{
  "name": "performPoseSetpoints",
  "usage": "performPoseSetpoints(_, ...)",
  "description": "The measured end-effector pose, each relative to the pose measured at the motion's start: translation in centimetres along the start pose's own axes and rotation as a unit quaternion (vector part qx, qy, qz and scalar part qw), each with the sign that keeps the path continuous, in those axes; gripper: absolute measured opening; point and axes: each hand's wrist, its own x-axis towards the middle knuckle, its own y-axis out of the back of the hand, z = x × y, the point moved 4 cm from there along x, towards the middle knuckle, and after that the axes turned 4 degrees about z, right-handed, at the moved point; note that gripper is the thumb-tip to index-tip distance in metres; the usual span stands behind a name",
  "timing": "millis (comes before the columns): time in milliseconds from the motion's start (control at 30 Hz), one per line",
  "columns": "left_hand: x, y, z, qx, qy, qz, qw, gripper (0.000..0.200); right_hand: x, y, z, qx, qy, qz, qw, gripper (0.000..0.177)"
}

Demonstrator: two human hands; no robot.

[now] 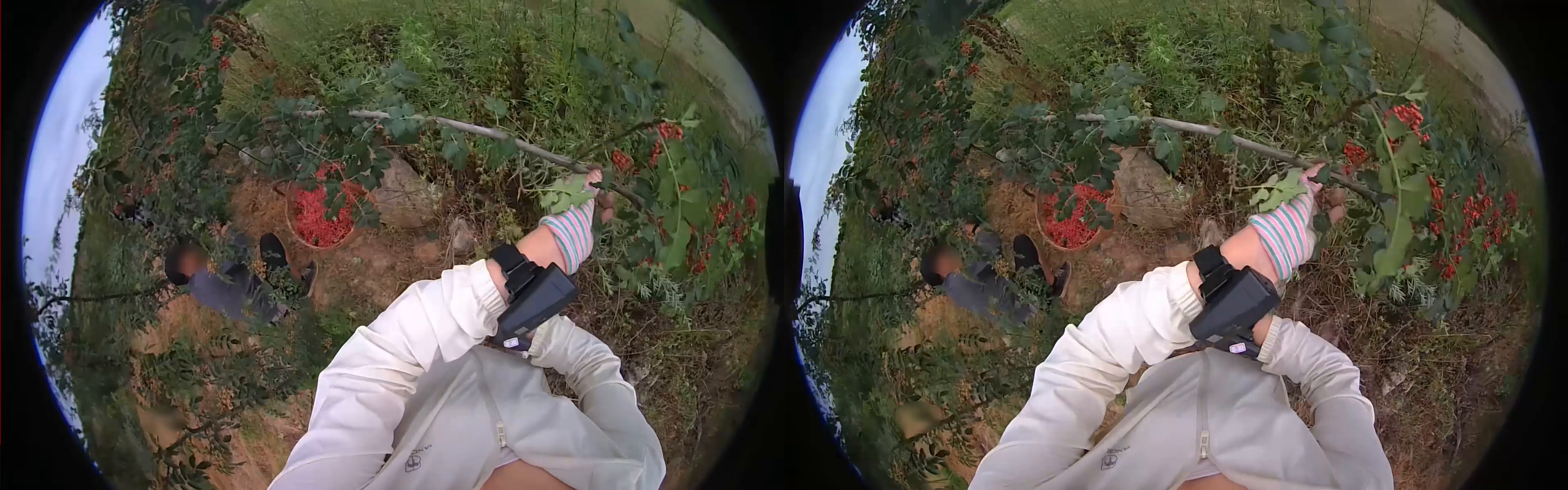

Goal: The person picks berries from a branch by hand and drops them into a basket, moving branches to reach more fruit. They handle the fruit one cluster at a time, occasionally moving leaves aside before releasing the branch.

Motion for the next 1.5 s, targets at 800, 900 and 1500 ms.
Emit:
performPoseSetpoints(800,-6.6,-4.1,2.8,-0.052,0.014,-0.182,0.982,0.033,-11.5,-8.7,-10.9,0.136,0.108,0.307,0.936,0.047)
performPoseSetpoints(900,-3.1,-1.0,1.2,-0.106,-0.043,-0.202,0.973,0.039,-19.3,-15.5,-18.7,-0.092,0.144,0.322,0.931,0.068)
performPoseSetpoints(1500,-13.4,1.5,-0.2,0.083,-0.225,-0.087,0.967,0.022,-19.8,-11.9,-44.9,-0.485,-0.144,0.115,0.855,0.028)
